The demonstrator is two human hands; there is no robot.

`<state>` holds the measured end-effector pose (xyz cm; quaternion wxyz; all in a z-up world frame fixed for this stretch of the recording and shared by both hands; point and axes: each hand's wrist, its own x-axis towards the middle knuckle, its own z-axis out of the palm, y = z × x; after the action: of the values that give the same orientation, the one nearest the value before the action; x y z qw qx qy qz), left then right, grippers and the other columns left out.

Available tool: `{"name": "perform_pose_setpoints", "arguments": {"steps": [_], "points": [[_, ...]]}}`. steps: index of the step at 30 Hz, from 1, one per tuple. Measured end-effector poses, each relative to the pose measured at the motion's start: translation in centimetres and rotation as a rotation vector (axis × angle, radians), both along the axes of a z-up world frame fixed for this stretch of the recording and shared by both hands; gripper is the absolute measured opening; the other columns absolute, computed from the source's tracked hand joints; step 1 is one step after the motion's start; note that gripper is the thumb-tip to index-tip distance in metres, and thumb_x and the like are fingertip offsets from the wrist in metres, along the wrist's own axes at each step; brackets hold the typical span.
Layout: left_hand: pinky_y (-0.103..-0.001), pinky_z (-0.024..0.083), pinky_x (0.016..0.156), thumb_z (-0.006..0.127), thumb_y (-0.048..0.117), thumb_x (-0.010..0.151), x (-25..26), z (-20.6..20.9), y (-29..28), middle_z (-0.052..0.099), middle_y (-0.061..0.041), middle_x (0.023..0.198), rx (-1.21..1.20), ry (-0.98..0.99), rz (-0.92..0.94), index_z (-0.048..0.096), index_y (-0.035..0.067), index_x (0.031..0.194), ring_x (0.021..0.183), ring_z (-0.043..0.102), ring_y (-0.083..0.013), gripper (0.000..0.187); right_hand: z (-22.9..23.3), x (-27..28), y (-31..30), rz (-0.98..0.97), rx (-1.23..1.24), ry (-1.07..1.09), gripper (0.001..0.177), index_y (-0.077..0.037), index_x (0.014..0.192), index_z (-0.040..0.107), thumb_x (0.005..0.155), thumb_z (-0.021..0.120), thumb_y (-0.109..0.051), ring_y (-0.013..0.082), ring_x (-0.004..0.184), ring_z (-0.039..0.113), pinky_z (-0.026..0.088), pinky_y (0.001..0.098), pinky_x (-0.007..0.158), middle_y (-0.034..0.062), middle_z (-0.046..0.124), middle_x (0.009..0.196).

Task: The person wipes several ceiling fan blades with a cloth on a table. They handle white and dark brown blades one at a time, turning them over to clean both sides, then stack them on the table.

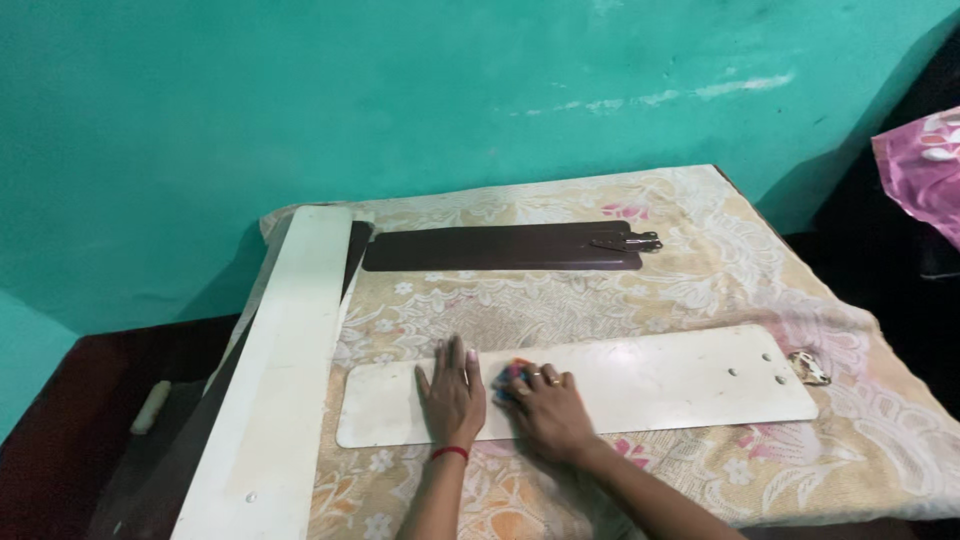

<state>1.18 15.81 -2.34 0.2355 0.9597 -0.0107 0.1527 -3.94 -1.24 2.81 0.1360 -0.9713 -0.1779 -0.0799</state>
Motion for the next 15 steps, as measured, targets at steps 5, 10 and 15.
{"name": "perform_pose_setpoints", "arguments": {"steps": [5, 10, 15], "points": [[-0.059, 0.010, 0.122, 0.021, 0.050, 0.106, 0.3, 0.1, 4.6, 0.034, -0.006, 0.163, 0.175, -0.007, 0.040, 0.047, 0.017, 0.152, 0.152, 0.024, -0.0243, 0.062, 0.1, 0.2, -4.1, -0.119, -0.081, 0.095, 0.051, -0.016, 0.141, 0.055, 0.098, 0.046, -0.042, 0.0340, 0.119, 0.051, 0.039, 0.0491, 0.094, 0.0174, 0.054, 0.136], [-0.066, 0.011, 0.120, 0.022, 0.046, 0.106, -0.8, 2.0, 4.2, 0.035, -0.009, 0.163, 0.119, 0.046, 0.246, 0.058, 0.020, 0.140, 0.155, 0.021, -0.0266, 0.056, -1.3, 1.7, -3.3, -0.216, -0.049, -0.008, 0.056, -0.007, 0.141, 0.051, 0.097, 0.047, -0.042, 0.0360, 0.117, 0.053, 0.040, 0.0485, 0.095, 0.0201, 0.055, 0.135], [-0.066, 0.012, 0.120, 0.021, 0.046, 0.105, -0.7, 2.0, 4.1, 0.035, -0.008, 0.163, 0.102, 0.061, 0.249, 0.057, 0.021, 0.141, 0.155, 0.022, -0.0255, 0.056, -1.0, 4.5, 1.1, -0.183, -0.080, 0.084, 0.054, -0.012, 0.143, 0.049, 0.102, 0.043, -0.047, 0.0368, 0.121, 0.051, 0.038, 0.0496, 0.098, 0.0214, 0.053, 0.137]]}}
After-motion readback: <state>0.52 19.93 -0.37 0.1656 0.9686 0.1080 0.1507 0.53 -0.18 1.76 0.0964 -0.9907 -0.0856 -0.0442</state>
